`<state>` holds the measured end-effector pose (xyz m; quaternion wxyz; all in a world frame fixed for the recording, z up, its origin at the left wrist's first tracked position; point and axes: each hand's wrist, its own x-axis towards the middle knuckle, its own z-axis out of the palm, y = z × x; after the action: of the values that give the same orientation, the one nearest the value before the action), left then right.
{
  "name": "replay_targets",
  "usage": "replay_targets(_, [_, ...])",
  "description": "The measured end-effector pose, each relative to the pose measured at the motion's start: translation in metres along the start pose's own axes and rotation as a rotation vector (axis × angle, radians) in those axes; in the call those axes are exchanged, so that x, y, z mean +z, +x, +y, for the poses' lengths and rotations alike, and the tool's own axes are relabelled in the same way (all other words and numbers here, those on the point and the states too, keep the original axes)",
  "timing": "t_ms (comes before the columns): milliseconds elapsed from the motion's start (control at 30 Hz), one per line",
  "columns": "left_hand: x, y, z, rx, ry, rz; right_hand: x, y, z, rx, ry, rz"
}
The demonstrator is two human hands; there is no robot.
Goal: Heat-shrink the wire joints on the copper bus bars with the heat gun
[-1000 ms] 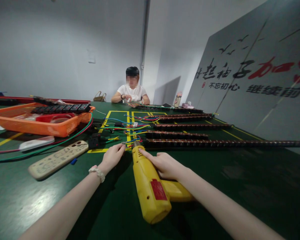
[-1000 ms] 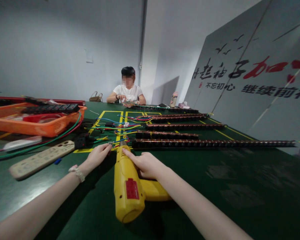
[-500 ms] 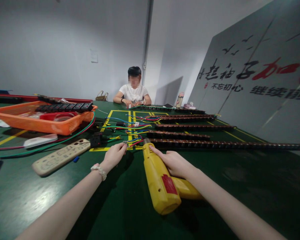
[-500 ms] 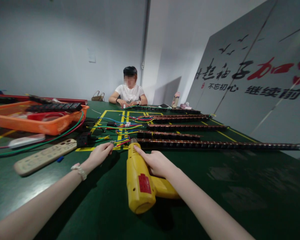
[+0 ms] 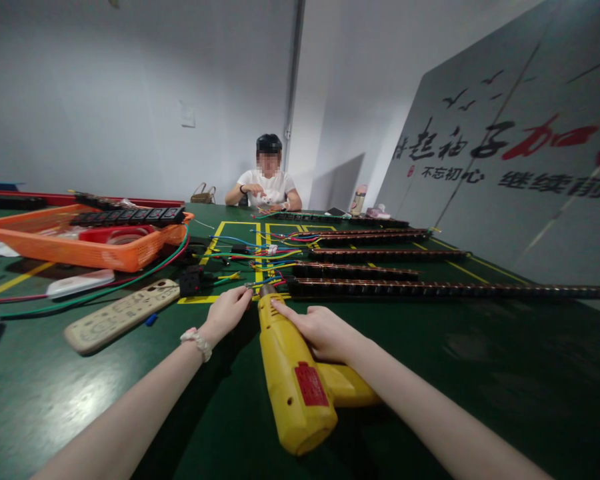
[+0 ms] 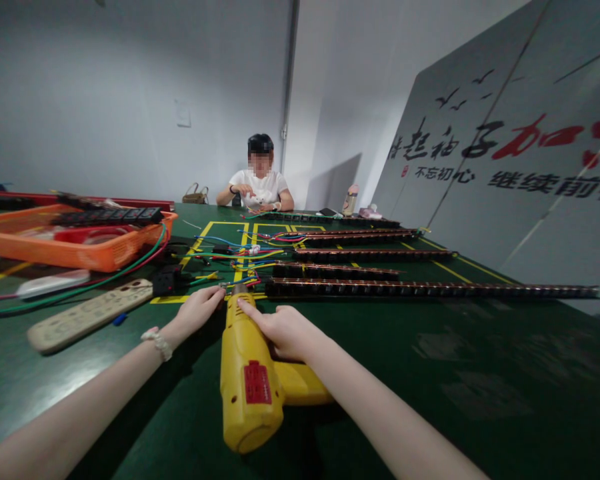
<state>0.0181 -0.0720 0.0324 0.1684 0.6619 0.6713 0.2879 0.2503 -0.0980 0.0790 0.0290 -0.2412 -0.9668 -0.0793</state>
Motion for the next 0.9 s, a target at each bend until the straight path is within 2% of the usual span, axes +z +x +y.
replay_targets(267, [0.002,0.003,-0.006,0.029,0.021,0.009,0.001,0.005,-0.006,-0.011,-0.003,0.021])
replay_targets(500, [0.001,0.002,-0.006,0.021,0.020,0.006,0.004,-0.001,0.006,-0.007,-0.011,0.011])
replay_targets(733, [-0.001,-0.001,-0.002,0.017,0.006,0.004,0.003,-0.021,0.026,0.133,-0.107,-0.036])
replay_targets(900, [-0.001,-0.002,-0.001,0.005,0.000,0.001,-0.001,-0.026,0.027,0.176,-0.131,-0.072])
